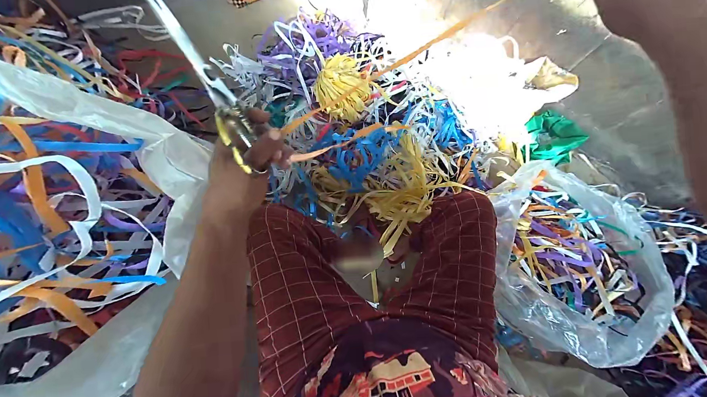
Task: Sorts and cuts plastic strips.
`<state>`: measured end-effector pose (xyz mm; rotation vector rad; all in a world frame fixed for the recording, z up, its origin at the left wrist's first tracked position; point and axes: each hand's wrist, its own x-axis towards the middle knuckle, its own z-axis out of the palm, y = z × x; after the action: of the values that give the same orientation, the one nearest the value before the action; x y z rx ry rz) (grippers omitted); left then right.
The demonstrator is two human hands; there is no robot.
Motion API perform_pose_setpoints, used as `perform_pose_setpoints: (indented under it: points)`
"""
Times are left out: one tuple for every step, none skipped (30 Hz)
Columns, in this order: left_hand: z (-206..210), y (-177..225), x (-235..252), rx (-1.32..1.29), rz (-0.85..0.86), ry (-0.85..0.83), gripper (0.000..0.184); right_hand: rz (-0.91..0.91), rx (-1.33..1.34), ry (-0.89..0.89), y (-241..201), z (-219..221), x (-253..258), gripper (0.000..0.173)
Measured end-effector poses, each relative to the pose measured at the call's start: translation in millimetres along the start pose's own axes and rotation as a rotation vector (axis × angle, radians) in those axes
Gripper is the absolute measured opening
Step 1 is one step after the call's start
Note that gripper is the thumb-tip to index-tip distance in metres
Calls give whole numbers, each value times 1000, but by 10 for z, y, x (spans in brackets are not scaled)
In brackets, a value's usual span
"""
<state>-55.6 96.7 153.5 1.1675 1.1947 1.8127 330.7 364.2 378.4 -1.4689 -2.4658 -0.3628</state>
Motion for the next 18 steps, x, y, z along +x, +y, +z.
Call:
perform_pose_setpoints:
  points:
    - [-82, -45, 7, 24, 16, 18, 28, 50, 17, -13, 94, 69, -56, 55]
    - [-150, -85, 18, 48, 25, 30, 29, 92, 38, -33, 144, 152, -128, 53]
    - [-205, -117, 39, 80, 28, 47, 31, 121, 53, -41, 177, 247, -188, 50]
    - [-258, -146, 55, 123, 31, 63, 33, 141, 65, -36, 199, 345, -238, 47]
    - [-290, -167, 62, 187, 36, 85, 35, 150, 92, -27, 201, 436, -283, 45]
    - [-303, -188, 62, 277, 42, 110, 41, 160, 138, -25, 184, 523, -321, 44]
    - [-292, -213, 50, 380, 36, 131, 48, 174, 214, -28, 151, 630, -364, 42]
    - [-255, -237, 27, 470, 25, 134, 52, 192, 316, -47, 93, 759, -415, 41]
    - [-182, -242, -17, 522, -8, 113, 52, 206, 426, -81, -10, 890, -469, 41]
    - [-65, -244, -80, 556, -31, 83, 50, 209, 525, -131, -161, 999, -528, 43]
    - [81, -254, -167, 575, -60, 47, 46, 210, 615, -181, -339, 1107, -603, 46]
    - [242, -275, -274, 579, -100, -5, 42, 206, 693, -219, -512, 1237, -687, 47]
    - [392, -323, -385, 578, -152, -81, 38, 183, 762, -257, -672, 1358, -759, 47]
    - [520, -391, -487, 586, -213, -175, 36, 150, 810, -302, -828, 1462, -823, 45]
    - [628, -470, -578, 615, -257, -272, 35, 113, 849, -342, -978, 1544, -884, 40]
    - [716, -543, -660, 654, -287, -369, 37, 84, 908, -365, -1106, 1631, -946, 35]
    - [784, -605, -735, 685, -309, -448, 39, 70, 969, -394, -1216, 1698, -1007, 30]
    - [830, -668, -804, 700, -328, -502, 42, 60, 1010, -435, -1308, 1726, -1065, 27]
